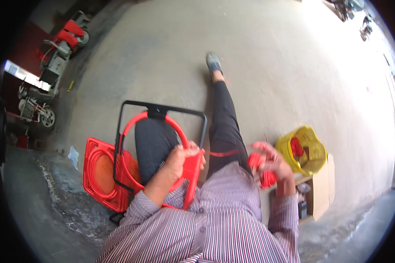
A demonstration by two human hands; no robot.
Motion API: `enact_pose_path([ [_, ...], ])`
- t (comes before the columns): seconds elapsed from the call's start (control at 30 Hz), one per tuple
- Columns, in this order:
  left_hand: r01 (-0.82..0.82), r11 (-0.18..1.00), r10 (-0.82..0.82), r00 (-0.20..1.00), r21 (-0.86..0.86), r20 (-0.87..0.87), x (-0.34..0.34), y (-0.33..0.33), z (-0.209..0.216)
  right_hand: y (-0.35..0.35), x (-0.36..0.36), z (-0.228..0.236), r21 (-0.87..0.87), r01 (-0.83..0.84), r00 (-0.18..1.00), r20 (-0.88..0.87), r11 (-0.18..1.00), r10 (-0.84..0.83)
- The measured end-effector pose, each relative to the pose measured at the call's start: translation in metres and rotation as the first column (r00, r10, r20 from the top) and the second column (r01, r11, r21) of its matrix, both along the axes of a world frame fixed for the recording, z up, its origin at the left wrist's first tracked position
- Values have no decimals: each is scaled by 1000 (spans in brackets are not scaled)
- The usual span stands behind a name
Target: Wrapping red plastic cord around a circular plastic furniture frame to create a stool or chair part.
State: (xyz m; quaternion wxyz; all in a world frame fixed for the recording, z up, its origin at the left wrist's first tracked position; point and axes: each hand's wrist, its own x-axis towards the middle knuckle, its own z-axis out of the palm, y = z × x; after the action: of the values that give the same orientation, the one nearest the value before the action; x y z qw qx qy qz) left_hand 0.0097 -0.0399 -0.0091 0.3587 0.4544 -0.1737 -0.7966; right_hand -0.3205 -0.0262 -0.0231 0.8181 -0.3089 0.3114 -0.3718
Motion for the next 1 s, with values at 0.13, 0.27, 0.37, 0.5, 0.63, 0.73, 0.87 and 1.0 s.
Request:
enact_pose_path([
  [0.13, 50, 999, -50, 998, 1, -43, 2, 4, -18, 16, -20, -20, 125, -196, 881, -414, 973, 231],
  [0.27, 19, 998, -24, 996, -54, -89, 1, 9, -23, 27, -11, 12, 54, 275, 887, 371, 960, -275],
  [0.37, 38, 996, -44, 996, -78, -76, 0, 6, -17, 20, 5, -15, -18, 175, 922, 355, 984, -158],
  [0.5, 56, 994, -64, 994, -91, -85, -1, 3, -11, 7, 75, -7, -175, -611, 748, -446, 772, 491],
  [0.63, 36, 994, -48, 992, -107, -117, 0, 4, -18, -20, 122, -14, -297, -547, 779, -523, 783, 345],
  [0.73, 59, 993, -72, 990, -106, -120, 0, 4, -15, -42, 133, -18, -269, -286, 908, -384, 920, 170],
  [0.87, 56, 991, -68, 993, -121, -99, 0, 5, -15, -64, 162, 17, -309, -31, 978, -205, 950, -35],
  [1.0, 52, 993, -64, 992, -104, -109, -4, 3, -17, -73, 176, 21, -215, 97, 993, 82, 972, -80],
])
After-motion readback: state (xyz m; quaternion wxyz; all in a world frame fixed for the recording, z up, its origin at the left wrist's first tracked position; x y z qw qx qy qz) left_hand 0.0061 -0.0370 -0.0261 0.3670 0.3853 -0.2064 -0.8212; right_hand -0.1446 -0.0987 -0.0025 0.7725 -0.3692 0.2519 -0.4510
